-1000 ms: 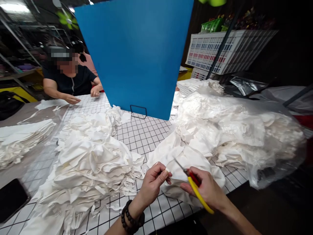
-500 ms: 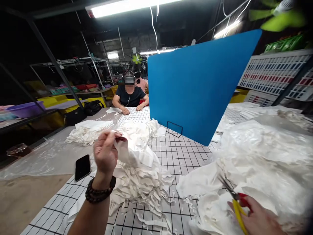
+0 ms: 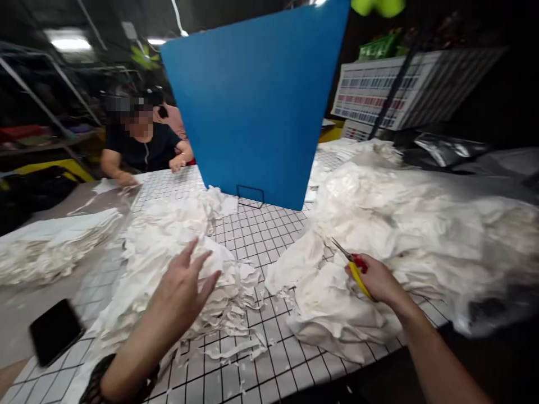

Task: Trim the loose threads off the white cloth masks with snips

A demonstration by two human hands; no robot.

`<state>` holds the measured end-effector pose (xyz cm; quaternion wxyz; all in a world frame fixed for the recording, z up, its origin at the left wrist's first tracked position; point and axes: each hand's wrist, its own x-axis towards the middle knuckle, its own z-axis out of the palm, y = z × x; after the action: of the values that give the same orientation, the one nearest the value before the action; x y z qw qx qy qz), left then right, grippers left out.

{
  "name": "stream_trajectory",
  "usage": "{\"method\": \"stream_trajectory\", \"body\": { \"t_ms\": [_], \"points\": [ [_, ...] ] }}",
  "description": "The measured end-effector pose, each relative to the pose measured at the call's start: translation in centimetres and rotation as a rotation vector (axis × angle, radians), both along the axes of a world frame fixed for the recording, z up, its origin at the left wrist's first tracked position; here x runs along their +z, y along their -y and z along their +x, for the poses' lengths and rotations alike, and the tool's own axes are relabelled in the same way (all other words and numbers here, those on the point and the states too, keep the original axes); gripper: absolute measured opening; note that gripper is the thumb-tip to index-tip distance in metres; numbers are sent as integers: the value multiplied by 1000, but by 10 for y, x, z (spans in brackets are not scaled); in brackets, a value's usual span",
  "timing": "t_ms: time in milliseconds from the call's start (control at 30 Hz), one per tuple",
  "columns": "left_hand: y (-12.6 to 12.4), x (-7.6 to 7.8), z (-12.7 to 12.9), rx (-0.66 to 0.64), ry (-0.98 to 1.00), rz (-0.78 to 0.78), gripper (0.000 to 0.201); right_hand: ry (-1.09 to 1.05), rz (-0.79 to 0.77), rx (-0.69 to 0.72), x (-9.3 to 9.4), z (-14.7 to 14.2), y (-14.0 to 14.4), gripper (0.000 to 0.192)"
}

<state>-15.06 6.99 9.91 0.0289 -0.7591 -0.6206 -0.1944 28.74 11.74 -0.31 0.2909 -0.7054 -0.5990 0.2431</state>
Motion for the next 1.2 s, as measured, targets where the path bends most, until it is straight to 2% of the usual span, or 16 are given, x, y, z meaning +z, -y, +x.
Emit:
{"method": "stream_trajectory", "body": {
  "t_ms": [67, 167, 233, 300, 400, 567, 667, 767, 900, 1000, 1200],
  "points": [
    [-4, -18, 30, -161, 76, -196, 43, 17, -35, 24, 4, -7, -2, 26],
    [-14, -62, 77, -304, 186, -474, 30, 30, -92, 133, 5, -29, -8, 21],
    [-24, -92, 104, -314, 241, -506, 28, 29, -117, 221, 3, -47, -14, 18],
    [-33, -114, 123, -304, 276, -495, 32, 27, -135, 295, 0, -64, -19, 19],
    [-46, -130, 135, -265, 347, -479, 22, 24, -152, 359, -3, -78, -27, 20],
    [-65, -130, 121, -215, 567, -511, 11, -5, -93, 298, 2, -72, -35, 14],
    [-75, -127, 112, -207, 757, -547, 21, -64, -62, 294, 9, -73, -31, 20],
    [-79, -123, 113, -206, 956, -574, 33, -126, -49, 338, 13, -88, -25, 28],
    [-78, -114, 116, -202, 1165, -589, 40, -182, 10, 292, 19, -105, -31, 21],
    [-74, -108, 113, -177, 1258, -562, 37, -269, 13, 276, 35, -102, -42, 16],
    [-61, -103, 107, -151, 1379, -528, 33, -476, -32, 426, 84, -98, -50, 18]
  ]
}}
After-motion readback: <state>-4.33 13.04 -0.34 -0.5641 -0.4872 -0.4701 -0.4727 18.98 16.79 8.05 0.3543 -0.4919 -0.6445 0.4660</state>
